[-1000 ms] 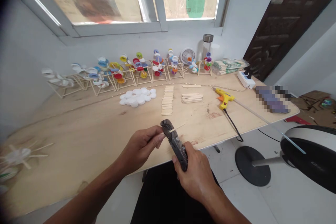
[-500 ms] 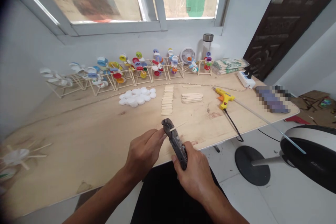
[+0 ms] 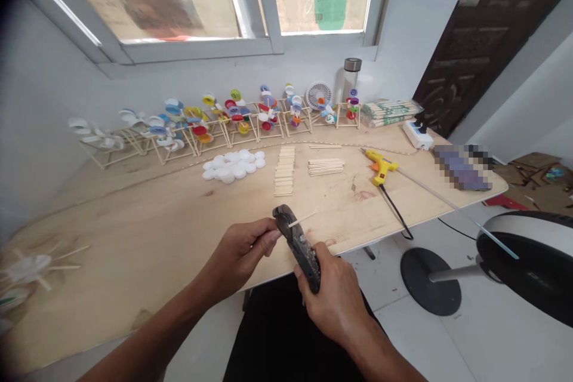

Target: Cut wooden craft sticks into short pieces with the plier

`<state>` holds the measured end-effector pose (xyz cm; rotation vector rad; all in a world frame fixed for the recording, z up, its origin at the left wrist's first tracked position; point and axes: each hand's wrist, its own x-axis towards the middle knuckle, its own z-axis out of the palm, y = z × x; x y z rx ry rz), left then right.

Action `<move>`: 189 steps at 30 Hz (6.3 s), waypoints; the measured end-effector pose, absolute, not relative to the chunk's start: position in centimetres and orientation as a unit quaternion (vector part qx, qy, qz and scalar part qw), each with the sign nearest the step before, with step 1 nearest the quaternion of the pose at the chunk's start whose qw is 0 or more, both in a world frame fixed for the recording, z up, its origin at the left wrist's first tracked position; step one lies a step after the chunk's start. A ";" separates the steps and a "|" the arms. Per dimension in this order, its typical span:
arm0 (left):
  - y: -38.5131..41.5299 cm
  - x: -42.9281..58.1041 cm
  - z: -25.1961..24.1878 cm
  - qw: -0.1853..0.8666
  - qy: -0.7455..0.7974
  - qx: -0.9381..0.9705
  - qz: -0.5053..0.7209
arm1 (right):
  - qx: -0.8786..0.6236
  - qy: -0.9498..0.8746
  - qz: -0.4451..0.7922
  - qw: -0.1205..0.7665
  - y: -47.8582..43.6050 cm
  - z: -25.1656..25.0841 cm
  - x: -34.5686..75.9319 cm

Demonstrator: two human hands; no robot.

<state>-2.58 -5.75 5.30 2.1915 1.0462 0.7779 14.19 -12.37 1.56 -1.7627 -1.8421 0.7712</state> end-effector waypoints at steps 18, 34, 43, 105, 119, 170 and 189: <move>-6.1 -2.1 2.8 0.015 0.381 0.856 0.350 | -0.651 -0.657 0.298 0.236 -12.0 1.7 13.9; -4.0 -3.7 5.8 0.540 0.331 0.736 0.240 | -0.640 -0.677 0.283 0.229 -12.3 1.5 14.0; -5.2 -2.8 4.3 0.268 0.406 0.815 0.315 | -0.659 -0.656 0.291 0.226 -11.7 1.0 13.4; -4.6 3.0 -2.8 0.039 0.456 0.865 0.203 | -0.601 -0.559 0.440 0.364 -10.3 0.2 17.8; -0.1 -1.1 -2.6 -0.089 0.436 0.887 0.126 | -0.609 -0.567 0.426 0.355 -10.6 0.1 17.9; 4.3 -1.0 -4.0 -0.098 0.505 0.848 0.125 | -0.611 -0.553 0.452 0.340 -10.2 -0.1 17.8; 8.9 -0.4 -4.0 -0.094 0.520 0.840 0.123 | -0.615 -0.542 0.466 0.334 -10.2 -0.7 17.9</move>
